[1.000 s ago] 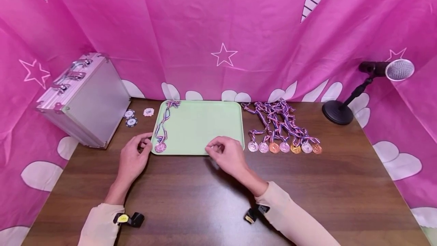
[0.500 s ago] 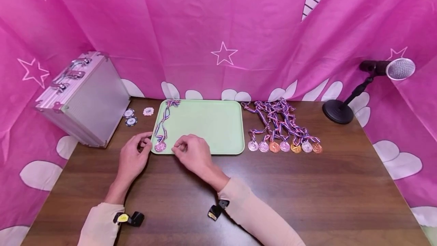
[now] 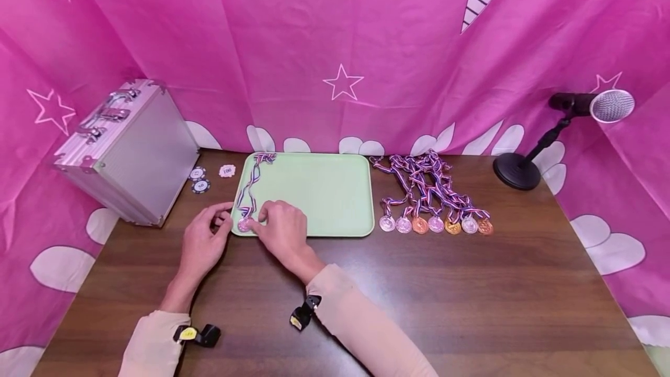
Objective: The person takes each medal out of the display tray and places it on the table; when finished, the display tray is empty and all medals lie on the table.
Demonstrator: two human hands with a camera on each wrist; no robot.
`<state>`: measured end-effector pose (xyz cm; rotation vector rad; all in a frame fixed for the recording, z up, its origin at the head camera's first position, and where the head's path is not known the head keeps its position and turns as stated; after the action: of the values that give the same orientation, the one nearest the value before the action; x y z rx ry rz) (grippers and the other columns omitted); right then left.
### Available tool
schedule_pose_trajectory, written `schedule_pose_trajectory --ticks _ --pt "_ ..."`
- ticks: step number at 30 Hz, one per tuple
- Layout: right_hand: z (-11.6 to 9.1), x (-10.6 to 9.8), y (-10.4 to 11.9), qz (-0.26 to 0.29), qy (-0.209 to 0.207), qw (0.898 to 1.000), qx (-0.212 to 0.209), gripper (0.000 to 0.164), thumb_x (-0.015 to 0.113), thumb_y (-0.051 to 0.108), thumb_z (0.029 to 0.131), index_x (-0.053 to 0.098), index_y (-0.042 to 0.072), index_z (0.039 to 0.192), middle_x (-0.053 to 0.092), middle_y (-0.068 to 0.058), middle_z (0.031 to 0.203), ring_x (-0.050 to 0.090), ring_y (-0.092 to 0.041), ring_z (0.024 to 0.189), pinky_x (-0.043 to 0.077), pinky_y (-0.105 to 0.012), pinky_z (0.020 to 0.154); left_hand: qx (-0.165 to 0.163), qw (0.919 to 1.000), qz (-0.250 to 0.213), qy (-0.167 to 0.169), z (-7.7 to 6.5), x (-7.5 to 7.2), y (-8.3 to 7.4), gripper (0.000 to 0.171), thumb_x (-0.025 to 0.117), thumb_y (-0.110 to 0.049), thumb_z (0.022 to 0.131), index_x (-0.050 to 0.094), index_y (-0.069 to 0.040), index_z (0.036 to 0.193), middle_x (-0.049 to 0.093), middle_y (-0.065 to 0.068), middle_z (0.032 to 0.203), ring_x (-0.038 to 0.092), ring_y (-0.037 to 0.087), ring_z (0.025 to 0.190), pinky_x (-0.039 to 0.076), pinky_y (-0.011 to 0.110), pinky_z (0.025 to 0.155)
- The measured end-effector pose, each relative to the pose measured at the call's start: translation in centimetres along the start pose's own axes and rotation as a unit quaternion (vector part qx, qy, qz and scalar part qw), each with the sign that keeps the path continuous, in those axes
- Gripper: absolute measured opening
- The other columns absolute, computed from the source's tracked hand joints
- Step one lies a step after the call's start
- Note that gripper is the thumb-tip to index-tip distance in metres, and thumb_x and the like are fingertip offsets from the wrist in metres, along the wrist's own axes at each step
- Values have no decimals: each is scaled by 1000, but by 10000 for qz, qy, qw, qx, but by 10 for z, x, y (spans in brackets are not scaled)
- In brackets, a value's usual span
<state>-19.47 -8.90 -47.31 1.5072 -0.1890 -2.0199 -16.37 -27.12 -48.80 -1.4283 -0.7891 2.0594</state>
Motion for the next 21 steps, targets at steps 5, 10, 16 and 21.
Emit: schedule_pose_trajectory --ticks 5,10,16,21 --pt "4 -5 -20 368 221 9988 242 34 93 55 86 80 24 83 72 11 74 68 -10 70 47 -27 59 -16 10000 -51 28 0 1 -1 30 65 -6 105 76 -3 133 69 15 106 58 24 96 39 24 81" --pt "6 -4 -60 674 364 9965 336 23 93 47 88 84 26 86 63 16 65 60 -5 64 46 -28 57 -67 10000 -44 -18 0 -1 1 30 65 -7 105 76 -4 133 69 13 106 57 21 96 39 22 81" --pt "-1 -21 -103 752 483 9950 446 10 91 37 90 85 29 89 61 16 67 57 -6 64 45 -31 57 -38 10000 -7 -47 1 -3 3 29 65 -8 105 77 -5 132 69 12 106 57 20 95 38 19 80" --pt "-8 -41 -130 813 665 9918 722 6 92 32 89 86 30 92 62 15 68 59 -9 64 47 -34 60 -6 10000 13 -8 1 -1 2 29 65 -8 106 77 -5 133 69 12 106 57 20 95 39 20 80"
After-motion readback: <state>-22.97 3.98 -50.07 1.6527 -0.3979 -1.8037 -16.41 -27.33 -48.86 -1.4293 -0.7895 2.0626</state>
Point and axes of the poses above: each hand's wrist, its own z-axis towards the middle knuckle, its own x-axis out of the palm, y = z × x, the point moved 4 cm from there along z, towards the middle knuckle
